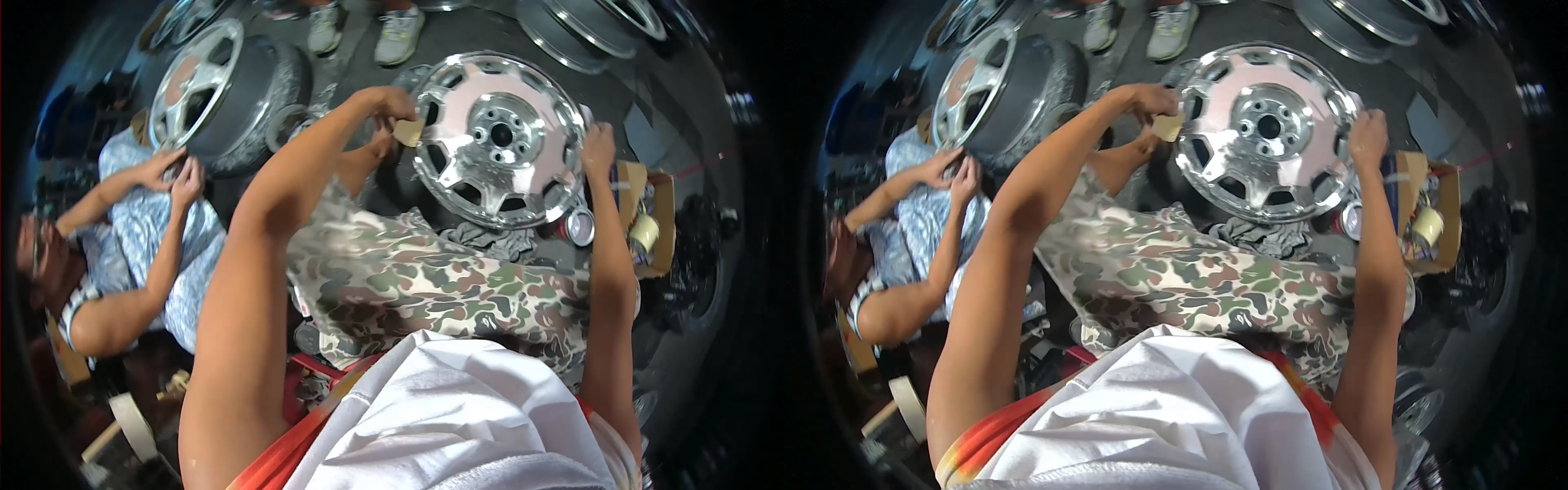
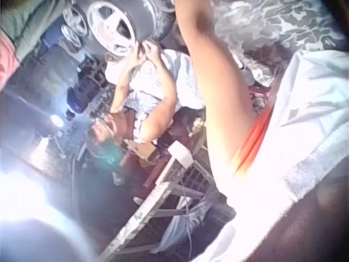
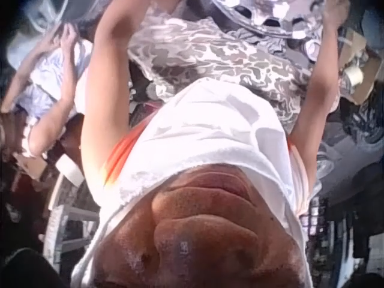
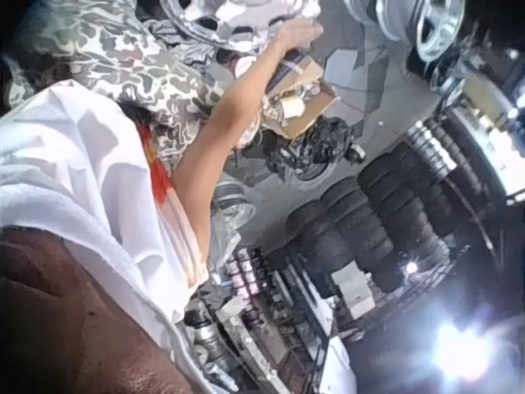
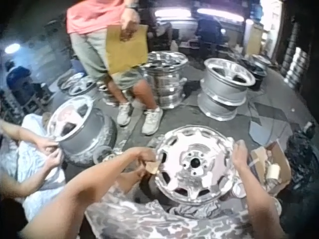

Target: Sanding and applying body filler to car rims for refurbishment.

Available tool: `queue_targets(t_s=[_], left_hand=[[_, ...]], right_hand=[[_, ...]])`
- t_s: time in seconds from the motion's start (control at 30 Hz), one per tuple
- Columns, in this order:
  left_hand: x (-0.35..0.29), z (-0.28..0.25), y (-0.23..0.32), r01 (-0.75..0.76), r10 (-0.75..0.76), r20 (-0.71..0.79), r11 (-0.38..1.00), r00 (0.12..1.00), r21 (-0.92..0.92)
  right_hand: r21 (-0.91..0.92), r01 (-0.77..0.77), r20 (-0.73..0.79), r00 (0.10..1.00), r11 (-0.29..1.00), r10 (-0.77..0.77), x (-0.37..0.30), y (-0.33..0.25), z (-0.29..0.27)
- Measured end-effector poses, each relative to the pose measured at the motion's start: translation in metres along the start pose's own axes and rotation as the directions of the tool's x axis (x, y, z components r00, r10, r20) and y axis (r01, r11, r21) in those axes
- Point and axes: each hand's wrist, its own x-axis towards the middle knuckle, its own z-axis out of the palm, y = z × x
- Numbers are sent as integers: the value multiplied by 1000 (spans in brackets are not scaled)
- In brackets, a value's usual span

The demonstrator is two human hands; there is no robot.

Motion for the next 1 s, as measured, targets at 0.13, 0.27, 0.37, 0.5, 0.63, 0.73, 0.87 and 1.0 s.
queue_targets(t_s=[0.13, 0.27, 0.37, 0.5, 0.63, 0.73, 0.87, 1.0], left_hand=[[3, -24, -22, 98, -38, -247, 967, 968, 237], [5, -35, 96, 145, -42, -357, 952, 933, 269], [-21, -33, 149, 52, 67, -467, 970, 882, 238], [-56, -15, 191, -10, 94, -460, 983, 883, 181], [-84, -11, 213, -9, 75, -407, 987, 910, 163], [-89, -16, 216, 8, 125, -486, 965, 865, 262], [-97, -21, 245, -33, 191, -467, 945, 863, 326], [-97, -7, 249, -106, 269, -518, 940, 812, 323]], right_hand=[[106, 34, 134, 990, 994, -48, -13, -66, -26], [101, 115, 134, 983, 988, -128, -32, -63, -61], [102, 128, 111, 984, 987, -139, -36, -77, -80], [216, 134, 140, 976, 967, -167, -28, -65, -97], [238, 163, 88, 978, 958, -188, -27, -56, -114], [280, 164, 69, 979, 946, -190, -32, -63, -121], [297, 187, 53, 976, 936, -212, -31, -59, -127], [293, 200, 45, 974, 935, -222, -30, -68, -132]])
